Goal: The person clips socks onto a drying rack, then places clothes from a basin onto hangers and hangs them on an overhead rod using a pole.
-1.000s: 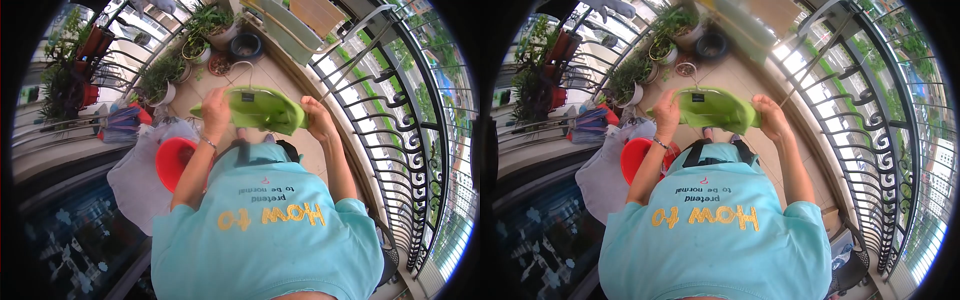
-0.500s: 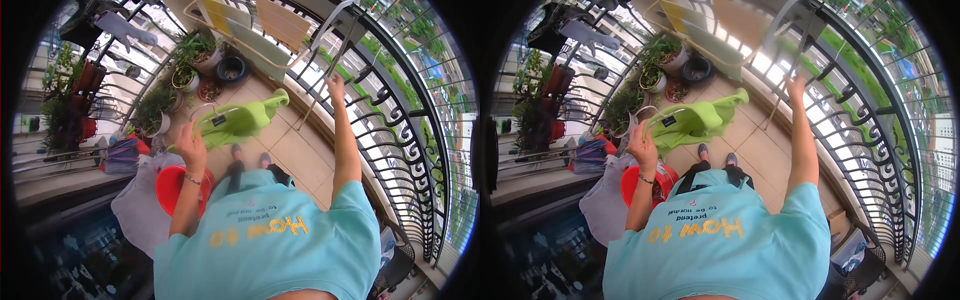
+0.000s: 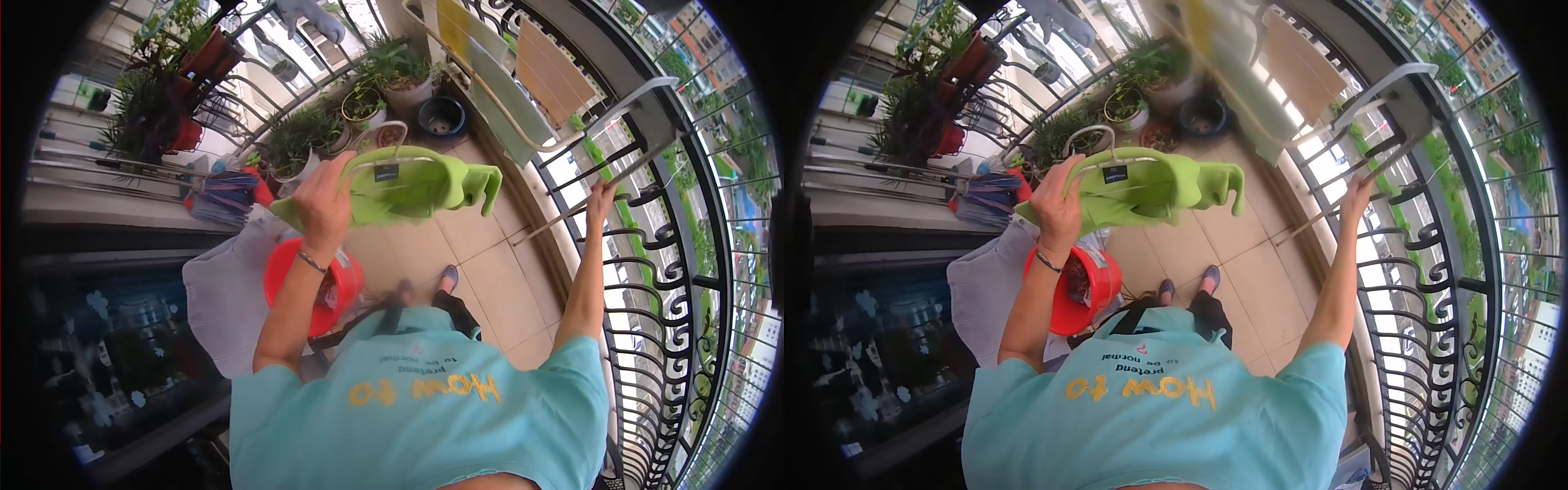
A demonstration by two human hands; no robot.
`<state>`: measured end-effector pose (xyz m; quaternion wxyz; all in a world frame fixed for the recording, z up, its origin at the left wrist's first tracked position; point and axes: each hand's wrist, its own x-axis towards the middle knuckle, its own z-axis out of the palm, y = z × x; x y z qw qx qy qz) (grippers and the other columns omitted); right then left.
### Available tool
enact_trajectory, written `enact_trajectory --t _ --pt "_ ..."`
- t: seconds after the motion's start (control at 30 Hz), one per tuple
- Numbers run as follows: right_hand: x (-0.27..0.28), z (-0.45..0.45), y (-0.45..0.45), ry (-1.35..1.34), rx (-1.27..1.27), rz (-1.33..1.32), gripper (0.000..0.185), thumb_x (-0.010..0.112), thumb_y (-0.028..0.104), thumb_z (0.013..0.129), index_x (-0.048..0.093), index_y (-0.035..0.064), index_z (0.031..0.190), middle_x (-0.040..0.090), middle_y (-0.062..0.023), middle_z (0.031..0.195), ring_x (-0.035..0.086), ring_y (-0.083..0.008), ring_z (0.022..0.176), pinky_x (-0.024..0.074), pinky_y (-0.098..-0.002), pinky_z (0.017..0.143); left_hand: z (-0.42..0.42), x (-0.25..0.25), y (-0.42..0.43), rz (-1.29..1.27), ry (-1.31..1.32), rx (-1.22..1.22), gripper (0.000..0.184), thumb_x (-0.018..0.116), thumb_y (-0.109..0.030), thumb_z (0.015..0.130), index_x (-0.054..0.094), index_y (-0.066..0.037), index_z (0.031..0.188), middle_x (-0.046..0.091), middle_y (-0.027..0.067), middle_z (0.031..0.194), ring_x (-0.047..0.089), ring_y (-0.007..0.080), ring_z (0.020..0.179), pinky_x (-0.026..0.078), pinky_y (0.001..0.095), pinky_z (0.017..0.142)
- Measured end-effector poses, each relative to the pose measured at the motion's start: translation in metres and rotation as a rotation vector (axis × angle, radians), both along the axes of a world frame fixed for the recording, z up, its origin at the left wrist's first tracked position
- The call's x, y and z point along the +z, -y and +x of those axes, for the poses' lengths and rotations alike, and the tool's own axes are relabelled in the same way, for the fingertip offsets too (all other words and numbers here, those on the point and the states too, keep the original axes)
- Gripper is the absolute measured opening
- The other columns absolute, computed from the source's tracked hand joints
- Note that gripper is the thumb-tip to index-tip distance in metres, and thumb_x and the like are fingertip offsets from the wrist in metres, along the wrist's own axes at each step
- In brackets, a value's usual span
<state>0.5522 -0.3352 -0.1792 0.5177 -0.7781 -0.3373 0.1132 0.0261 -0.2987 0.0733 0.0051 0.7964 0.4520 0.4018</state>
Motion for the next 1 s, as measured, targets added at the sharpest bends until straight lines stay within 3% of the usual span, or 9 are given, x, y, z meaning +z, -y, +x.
enact_trajectory --t 0.13,0.2,0.27,0.37,0.53,0.63,0.77,0.9,1.0 --pt "0.007 -0.064 0.071 -0.159 0.363 0.085 0.024 0.047 0.026 0.096 0.050 0.0029 0.096 0.050 -0.0056 0.081 0.048 -0.0157 0.074 0.0412 -0.0303 0.069 -0.004 0.008 -0.013 0.035 0.000 -0.001 0.031 0.065 -0.001 0.076 0.062 -0.009 0.105 0.062 0.0116 0.085 0.061 0.0324 0.076 0.047 0.0378 0.063" --pt "0.053 -0.133 0.105 -0.212 0.449 -0.005 0.025 0.047 0.029 0.096 0.051 0.0043 0.093 0.049 -0.0022 0.074 0.047 -0.0132 0.071 0.0413 -0.0296 0.065 -0.003 0.019 -0.015 0.015 0.025 -0.011 0.024 0.064 -0.003 0.080 0.063 -0.007 0.104 0.064 0.0141 0.091 0.063 0.0340 0.082 0.049 0.0366 0.068" --pt "0.066 -0.191 0.138 -0.314 0.585 0.004 0.028 0.054 0.031 0.093 0.053 0.0025 0.089 0.052 -0.0037 0.074 0.050 -0.0142 0.069 0.0424 -0.0302 0.063 -0.006 0.028 -0.016 0.001 0.039 -0.008 0.021 0.063 -0.006 0.083 0.063 -0.007 0.104 0.065 0.0151 0.093 0.064 0.0346 0.084 0.051 0.0361 0.070" --pt "0.115 -0.270 0.170 -0.271 0.729 -0.067 0.023 0.060 0.021 0.089 0.053 0.0015 0.079 0.049 -0.0066 0.066 0.049 -0.0150 0.063 0.0429 -0.0315 0.060 -0.010 0.043 -0.013 -0.021 0.069 -0.003 0.020 0.063 -0.013 0.084 0.064 -0.011 0.105 0.066 0.0146 0.091 0.064 0.0341 0.082 0.050 0.0365 0.068" --pt "0.137 -0.339 0.193 -0.327 0.719 -0.011 0.028 0.055 0.019 0.090 0.044 0.0061 0.068 0.042 0.0033 0.060 0.036 -0.0059 0.053 0.0296 -0.0233 0.046 -0.021 0.084 0.001 -0.068 0.132 -0.070 0.017 0.060 -0.022 0.088 0.063 -0.014 0.103 0.066 0.0147 0.085 0.063 0.0340 0.078 0.049 0.0385 0.065" --pt "0.138 -0.355 0.206 -0.411 0.680 -0.044 0.026 0.055 0.021 0.090 0.045 0.0073 0.071 0.039 0.0051 0.059 0.034 -0.0043 0.051 0.0276 -0.0218 0.045 -0.032 0.099 0.011 0.028 0.182 -0.117 0.016 0.058 -0.023 0.088 0.061 -0.015 0.101 0.065 0.0103 0.080 0.064 0.0309 0.074 0.049 0.0391 0.062" --pt "0.150 -0.378 0.218 -0.526 0.614 -0.010 0.023 0.056 0.024 0.089 0.050 0.0075 0.074 0.039 0.0077 0.062 0.035 -0.0029 0.054 0.0271 -0.0215 0.046 -0.050 0.127 0.030 -0.042 0.195 -0.177 0.021 0.060 -0.026 0.087 0.062 -0.014 0.105 0.065 0.0154 0.083 0.062 0.0358 0.076 0.048 0.0424 0.064" --pt "0.164 -0.390 0.215 -0.516 0.535 0.105 0.022 0.057 0.023 0.091 0.045 0.0116 0.077 0.038 0.0073 0.061 0.034 -0.0033 0.050 0.0267 -0.0213 0.044 -0.057 0.147 0.044 -0.040 0.096 -0.215 0.023 0.061 -0.026 0.087 0.063 -0.015 0.107 0.065 0.0167 0.083 0.062 0.0367 0.076 0.049 0.0433 0.063" --pt "0.200 -0.401 0.219 -0.581 0.468 0.141 0.021 0.058 0.026 0.091 0.046 0.0130 0.079 0.039 0.0079 0.061 0.035 -0.0031 0.050 0.0281 -0.0214 0.044 -0.053 0.168 0.047 -0.015 0.136 -0.356 0.037 0.061 -0.030 0.086 0.057 -0.012 0.118 0.064 0.0159 0.099 0.061 0.0348 0.091 0.047 0.0439 0.076"
